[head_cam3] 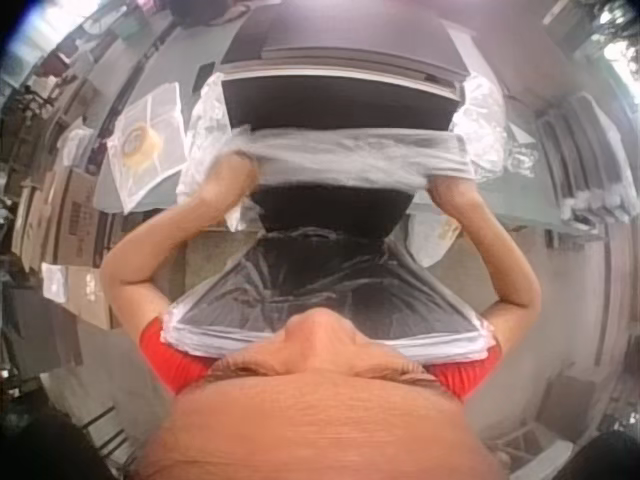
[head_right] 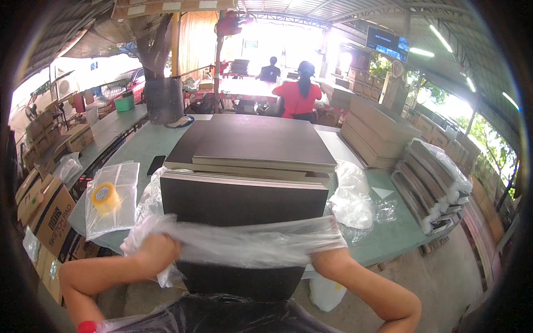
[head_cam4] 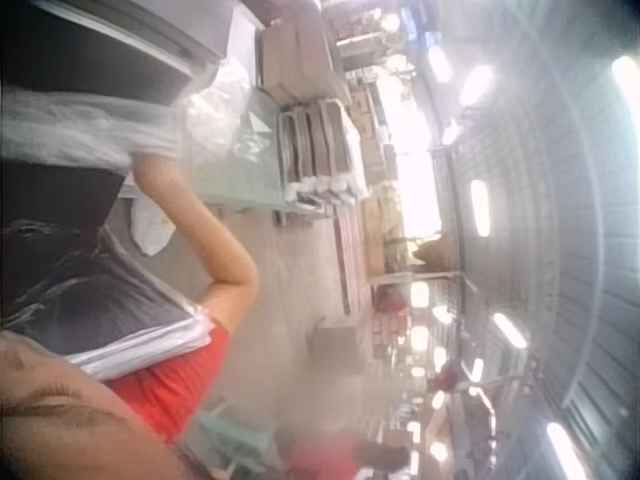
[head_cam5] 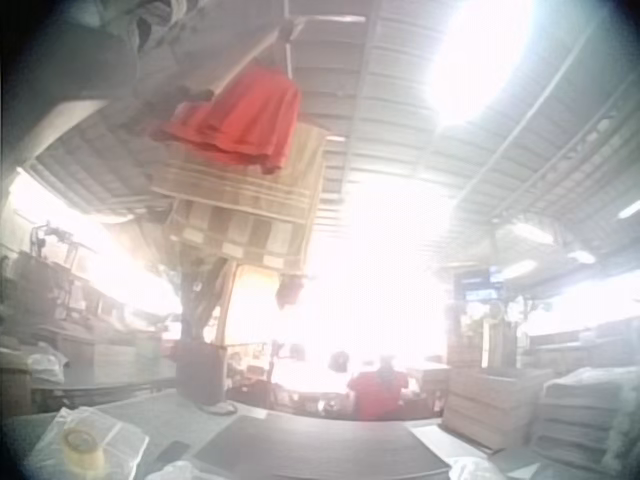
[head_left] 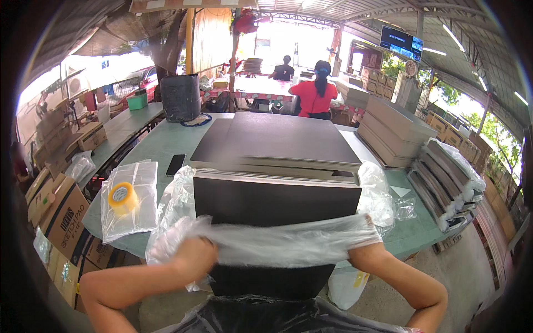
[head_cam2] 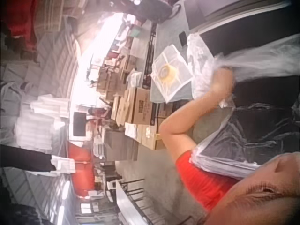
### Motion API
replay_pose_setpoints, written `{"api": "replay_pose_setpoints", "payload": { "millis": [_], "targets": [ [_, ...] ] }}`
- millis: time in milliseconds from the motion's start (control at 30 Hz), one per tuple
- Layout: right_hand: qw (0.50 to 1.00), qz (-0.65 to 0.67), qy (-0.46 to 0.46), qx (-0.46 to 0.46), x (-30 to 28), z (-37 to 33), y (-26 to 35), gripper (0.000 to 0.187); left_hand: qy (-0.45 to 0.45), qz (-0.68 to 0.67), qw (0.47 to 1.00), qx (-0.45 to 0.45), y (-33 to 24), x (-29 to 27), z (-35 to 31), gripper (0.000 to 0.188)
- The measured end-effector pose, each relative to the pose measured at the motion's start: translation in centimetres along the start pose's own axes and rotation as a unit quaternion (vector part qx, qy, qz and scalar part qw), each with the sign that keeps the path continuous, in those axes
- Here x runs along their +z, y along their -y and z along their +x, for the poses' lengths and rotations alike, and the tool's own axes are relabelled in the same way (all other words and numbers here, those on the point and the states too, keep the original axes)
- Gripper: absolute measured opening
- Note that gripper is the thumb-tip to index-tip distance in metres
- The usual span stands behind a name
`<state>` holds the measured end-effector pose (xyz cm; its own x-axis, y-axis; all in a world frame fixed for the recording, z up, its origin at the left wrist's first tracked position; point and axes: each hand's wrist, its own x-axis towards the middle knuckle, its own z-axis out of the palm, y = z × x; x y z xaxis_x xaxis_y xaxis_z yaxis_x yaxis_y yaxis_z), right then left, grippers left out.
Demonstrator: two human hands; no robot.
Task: The person wraps individual flat panels with clear plastic film, folding the film over each side and smoothing it to cover the panel. The wrapped panels are stacked on a workbench in a workshop setting.
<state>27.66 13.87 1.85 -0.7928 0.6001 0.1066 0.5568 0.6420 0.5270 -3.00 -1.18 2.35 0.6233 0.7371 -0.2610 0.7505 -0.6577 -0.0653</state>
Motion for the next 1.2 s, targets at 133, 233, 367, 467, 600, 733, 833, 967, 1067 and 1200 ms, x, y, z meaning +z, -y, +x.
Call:
{"api": "replay_pose_setpoints", "payload": {
  "millis": [133,233,367,467,600,733,833,967,1067,1200],
  "targets": [
    [0.987,0.039,0.121,0.095,1.4,1.0,-2.4,0.048,-0.051,0.048,0.989,0.133,-3.3,1.7,-0.7,0.020],
    [0.997,0.051,-0.022,0.044,4.0,-0.9,-3.1,0.048,0.056,-0.172,0.983,-0.018,0.7,0.7,-0.9,0.022],
    [0.894,0.186,0.397,-0.097,-1.7,-1.0,4.1,0.032,0.021,0.010,0.963,-0.268,8.2,5.4,-1.8,0.015],
    [0.906,0.363,0.217,0.016,-7.5,1.0,0.4,0.021,0.139,-0.012,0.969,-0.202,4.8,8.8,-3.9,0.014],
    [0.726,0.467,-0.410,0.294,-3.6,2.3,-6.1,0.024,0.035,-0.339,0.940,0.005,-0.6,2.0,-4.5,0.016],
    [0.823,0.391,-0.311,0.268,2.8,0.6,-5.2,0.033,-0.339,-0.558,0.690,-0.313,7.8,-3.2,-8.1,0.016],
    [0.877,0.359,-0.273,0.166,0.9,2.4,-0.7,0.044,-0.457,-0.149,0.718,-0.503,14.8,1.9,-6.8,0.020],
    [0.884,0.222,-0.338,0.234,-0.5,4.8,-2.6,0.059,-0.482,-0.008,0.788,-0.382,14.6,0.9,-3.4,0.048],
    [0.855,0.311,-0.339,0.239,0.4,3.1,-3.7,0.055,-0.438,-0.060,0.827,-0.348,12.0,-1.1,-1.7,0.068],
    [0.864,0.234,-0.373,0.246,0.0,-1.1,-2.9,0.055,-0.518,-0.001,0.794,-0.318,9.5,-0.1,-2.2,0.068]
  ]
}}
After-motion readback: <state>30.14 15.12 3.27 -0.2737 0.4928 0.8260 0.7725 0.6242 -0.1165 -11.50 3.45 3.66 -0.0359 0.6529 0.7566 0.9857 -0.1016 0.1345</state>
